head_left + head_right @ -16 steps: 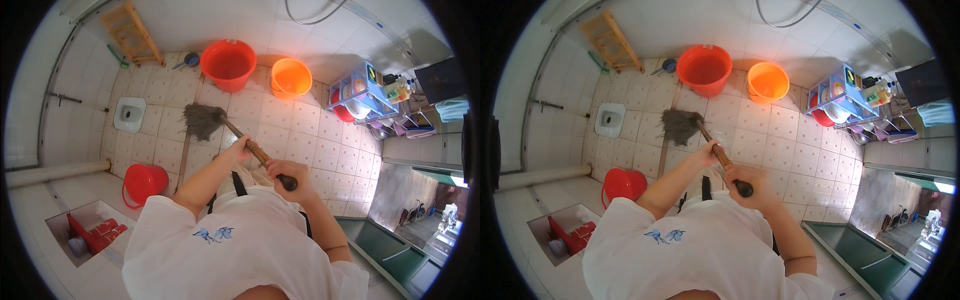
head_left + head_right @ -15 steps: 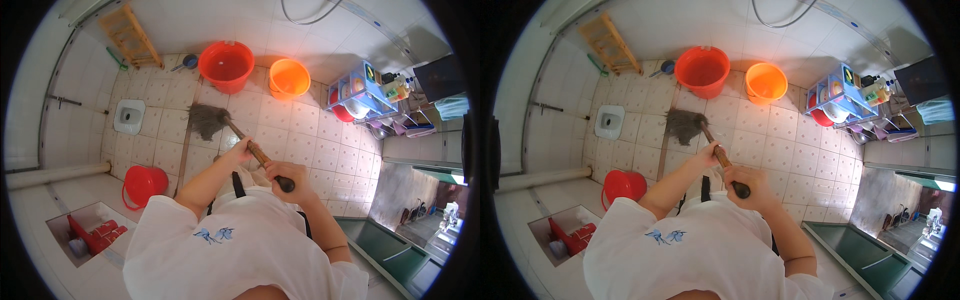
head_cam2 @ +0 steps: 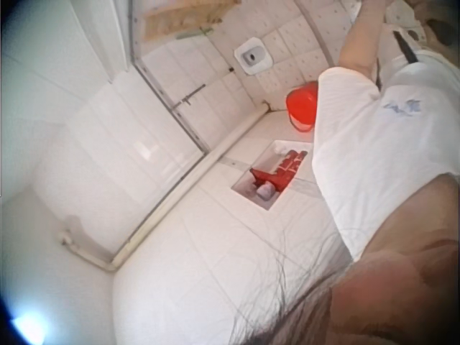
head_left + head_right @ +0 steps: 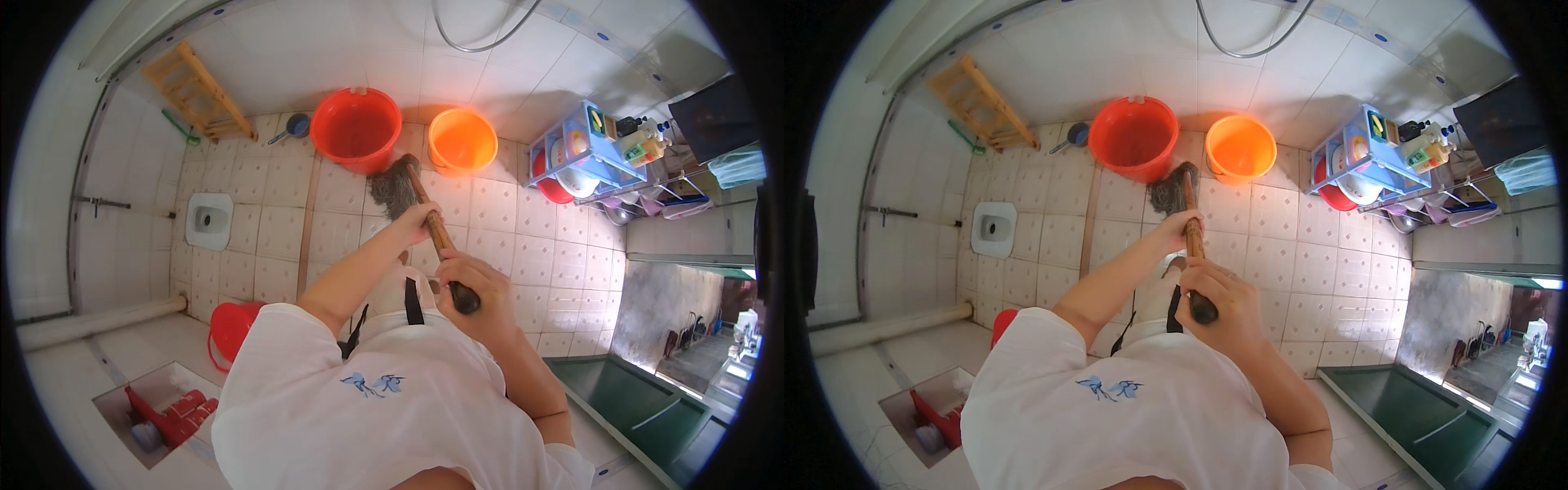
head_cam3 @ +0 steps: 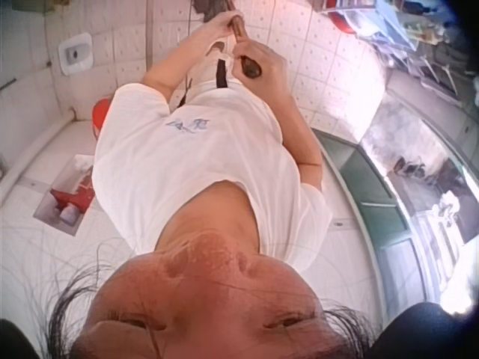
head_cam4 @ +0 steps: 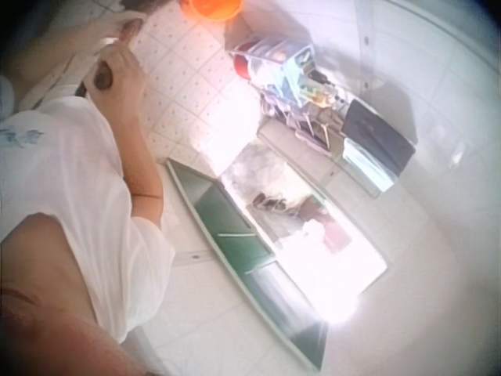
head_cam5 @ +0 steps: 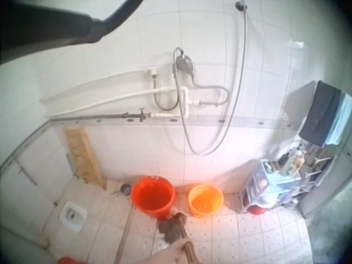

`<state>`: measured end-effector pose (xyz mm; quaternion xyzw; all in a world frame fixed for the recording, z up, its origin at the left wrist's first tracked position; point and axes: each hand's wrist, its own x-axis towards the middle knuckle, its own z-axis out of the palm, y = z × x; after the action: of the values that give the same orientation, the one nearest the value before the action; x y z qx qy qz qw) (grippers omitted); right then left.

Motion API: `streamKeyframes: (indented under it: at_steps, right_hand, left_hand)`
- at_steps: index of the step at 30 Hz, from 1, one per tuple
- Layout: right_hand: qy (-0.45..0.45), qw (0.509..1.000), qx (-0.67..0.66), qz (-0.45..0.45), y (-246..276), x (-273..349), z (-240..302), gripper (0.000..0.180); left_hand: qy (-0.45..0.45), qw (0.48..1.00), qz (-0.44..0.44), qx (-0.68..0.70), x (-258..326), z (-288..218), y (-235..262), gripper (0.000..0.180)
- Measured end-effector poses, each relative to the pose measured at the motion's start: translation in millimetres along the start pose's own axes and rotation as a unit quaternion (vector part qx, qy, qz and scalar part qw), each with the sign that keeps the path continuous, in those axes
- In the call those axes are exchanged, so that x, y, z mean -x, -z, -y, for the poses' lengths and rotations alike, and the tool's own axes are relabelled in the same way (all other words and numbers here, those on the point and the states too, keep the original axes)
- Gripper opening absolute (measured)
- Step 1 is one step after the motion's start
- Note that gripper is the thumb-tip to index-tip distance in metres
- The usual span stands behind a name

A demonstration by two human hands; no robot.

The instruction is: The person mops a tiled floor with a traditional string mop, then moves to a sink area to wash a cloth. They proceed to wipe the sink basin, the countertop, and a plastic container with the damp cloth.

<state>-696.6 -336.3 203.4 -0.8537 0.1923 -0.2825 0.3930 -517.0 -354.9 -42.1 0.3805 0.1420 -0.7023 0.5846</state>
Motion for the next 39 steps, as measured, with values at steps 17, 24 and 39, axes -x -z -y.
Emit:
streamKeyframes:
  at_steps: [17, 24, 39]
  right_hand:
    - [0.05, 0.998, -0.023, 0.006, -141.4, -74.6, -167.6, 0.029]
    - [-0.026, 0.987, -0.099, -0.126, -75.2, -103.7, -128.3, 0.021]
    - [-0.179, 0.954, -0.19, -0.144, 120.4, 50.7, -105.4, 0.009]
  left_hand:
    - [0.024, 0.974, -0.073, -0.214, -153.8, -129.8, 90.0, 0.012]
    - [0.039, 0.989, -0.062, -0.126, -133.7, -121.4, 17.2, 0.01]
    - [0.123, 0.988, -0.073, -0.049, -85.1, 101.8, -88.5, 0.014]
